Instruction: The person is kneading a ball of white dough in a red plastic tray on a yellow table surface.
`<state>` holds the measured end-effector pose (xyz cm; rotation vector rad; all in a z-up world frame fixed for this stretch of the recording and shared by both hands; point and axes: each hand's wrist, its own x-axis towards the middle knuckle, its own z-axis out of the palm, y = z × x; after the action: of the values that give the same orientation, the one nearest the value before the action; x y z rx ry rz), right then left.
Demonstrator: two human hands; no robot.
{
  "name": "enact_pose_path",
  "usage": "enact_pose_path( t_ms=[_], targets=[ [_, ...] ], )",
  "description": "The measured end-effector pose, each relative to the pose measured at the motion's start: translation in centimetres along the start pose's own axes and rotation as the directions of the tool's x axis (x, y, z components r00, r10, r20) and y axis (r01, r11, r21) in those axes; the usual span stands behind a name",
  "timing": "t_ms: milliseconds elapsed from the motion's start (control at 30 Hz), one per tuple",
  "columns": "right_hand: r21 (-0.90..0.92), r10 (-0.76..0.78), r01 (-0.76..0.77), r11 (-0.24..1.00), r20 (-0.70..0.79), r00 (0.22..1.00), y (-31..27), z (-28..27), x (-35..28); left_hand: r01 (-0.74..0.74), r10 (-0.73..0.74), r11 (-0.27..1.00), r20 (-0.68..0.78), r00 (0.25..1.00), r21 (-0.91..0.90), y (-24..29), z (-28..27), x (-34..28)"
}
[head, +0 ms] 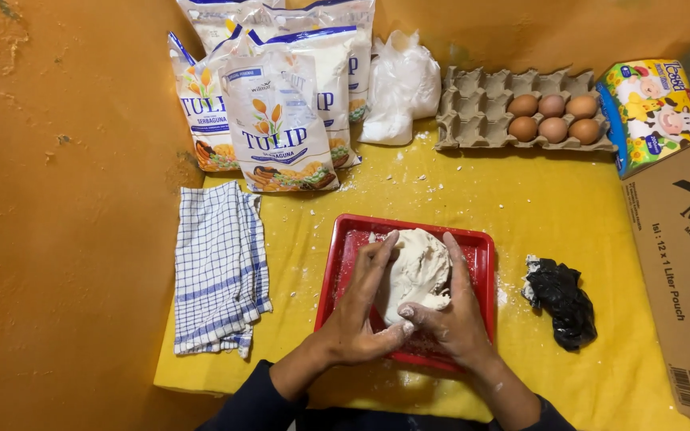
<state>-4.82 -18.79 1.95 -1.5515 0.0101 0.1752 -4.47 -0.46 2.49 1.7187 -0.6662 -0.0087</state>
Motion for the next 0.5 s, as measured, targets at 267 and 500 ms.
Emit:
enact_pose_path(
  t_ms=[267,500],
  targets=[
    [-0.22,0.19,-0.177,0.959,0.041,0.981,0.3,-1.7,0.9,0.201,-0.239,0.961,0.209,0.948,0.19,-1.4,-4.2,1.7],
    [-0.162,0.258,-0.243,0.957,0.079,0.963,0.0,-3.0,2.2,0.349,-0.375,0.927,0.288,0.881,0.138,-2.8,-4.0,3.0]
  ],
)
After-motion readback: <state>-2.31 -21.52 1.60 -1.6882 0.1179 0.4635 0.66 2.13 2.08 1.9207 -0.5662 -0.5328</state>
